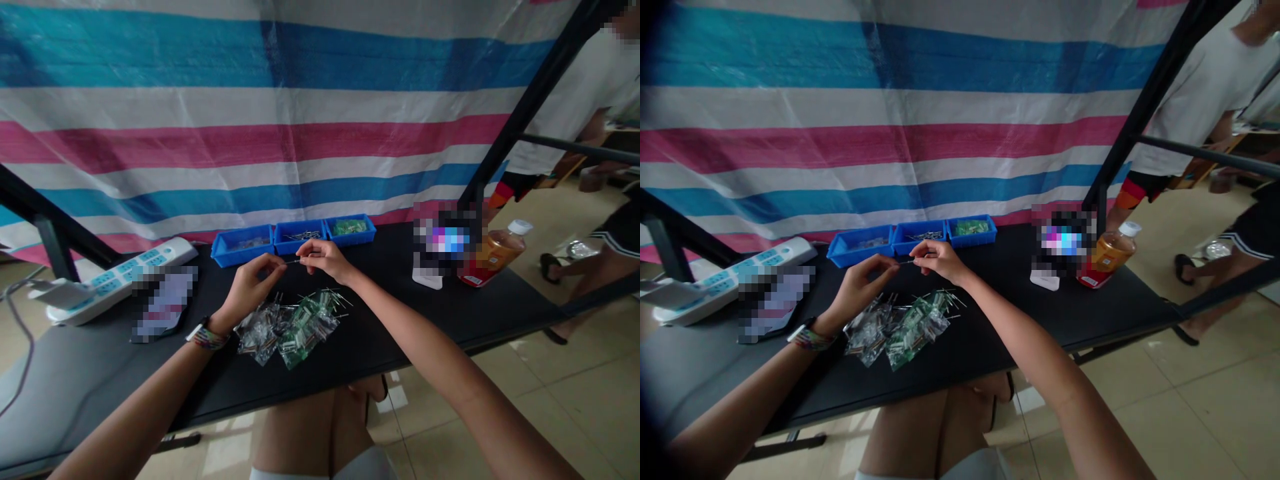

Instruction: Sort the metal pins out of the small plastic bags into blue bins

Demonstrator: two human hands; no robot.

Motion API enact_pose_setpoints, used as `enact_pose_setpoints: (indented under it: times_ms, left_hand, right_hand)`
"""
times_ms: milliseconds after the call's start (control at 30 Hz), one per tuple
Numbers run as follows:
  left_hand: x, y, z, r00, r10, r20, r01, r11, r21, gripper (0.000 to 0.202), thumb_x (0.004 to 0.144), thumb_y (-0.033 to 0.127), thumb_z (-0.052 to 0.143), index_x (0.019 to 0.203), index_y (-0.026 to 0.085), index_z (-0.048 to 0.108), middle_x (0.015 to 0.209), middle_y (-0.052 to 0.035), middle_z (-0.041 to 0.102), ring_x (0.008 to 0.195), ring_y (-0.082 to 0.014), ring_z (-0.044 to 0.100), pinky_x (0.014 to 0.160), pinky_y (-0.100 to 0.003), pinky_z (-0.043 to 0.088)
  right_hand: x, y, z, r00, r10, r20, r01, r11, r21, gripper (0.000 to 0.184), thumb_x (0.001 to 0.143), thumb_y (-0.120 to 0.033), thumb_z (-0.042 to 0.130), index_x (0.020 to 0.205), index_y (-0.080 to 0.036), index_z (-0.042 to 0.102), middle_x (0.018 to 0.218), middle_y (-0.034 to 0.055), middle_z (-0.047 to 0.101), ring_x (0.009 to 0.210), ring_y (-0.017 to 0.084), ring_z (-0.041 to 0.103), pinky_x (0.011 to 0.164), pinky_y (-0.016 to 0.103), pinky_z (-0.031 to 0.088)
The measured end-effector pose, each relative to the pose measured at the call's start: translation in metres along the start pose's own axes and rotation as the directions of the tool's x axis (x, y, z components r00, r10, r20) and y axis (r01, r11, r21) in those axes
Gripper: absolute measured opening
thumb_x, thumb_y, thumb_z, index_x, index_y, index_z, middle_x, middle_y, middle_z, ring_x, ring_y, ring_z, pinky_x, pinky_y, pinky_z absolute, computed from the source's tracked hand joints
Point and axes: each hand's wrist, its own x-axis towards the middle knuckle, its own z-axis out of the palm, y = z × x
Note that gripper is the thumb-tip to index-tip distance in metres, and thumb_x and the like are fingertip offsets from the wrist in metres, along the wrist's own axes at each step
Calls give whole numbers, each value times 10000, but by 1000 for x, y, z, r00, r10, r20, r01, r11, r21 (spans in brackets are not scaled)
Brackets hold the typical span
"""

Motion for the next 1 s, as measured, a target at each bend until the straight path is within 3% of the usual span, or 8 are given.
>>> enact_pose_setpoints:
  times_ms: [333,800,1000]
  left_hand:
    - [2,5,-3,997,79,15,-80,996,50,357,1017,508,641,878,202,763,868,-52,733,805,-206,668,757,-318,492]
    - [1,3,-2,998,25,53,-26,999,21,472,1052,593,557,875,193,736,860,-68,759,824,-226,695,789,-328,524]
    - [-1,6,0,999,4,39,-4,1000,-15,353,977,543,686,997,193,730,923,-67,767,849,-226,703,788,-321,546]
  right_hand:
    - [-2,-1,5,1000,16,2,-16,997,78,288,725,-356,861,863,-173,687,738,-41,671,545,105,622,559,244,498]
    - [-5,10,4,999,24,-48,-21,998,60,319,734,-418,854,849,-175,683,734,-16,696,561,107,612,590,255,514]
    - [-5,6,4,997,29,-70,-27,999,31,422,736,-529,882,832,-174,675,743,-6,703,555,100,592,581,251,507]
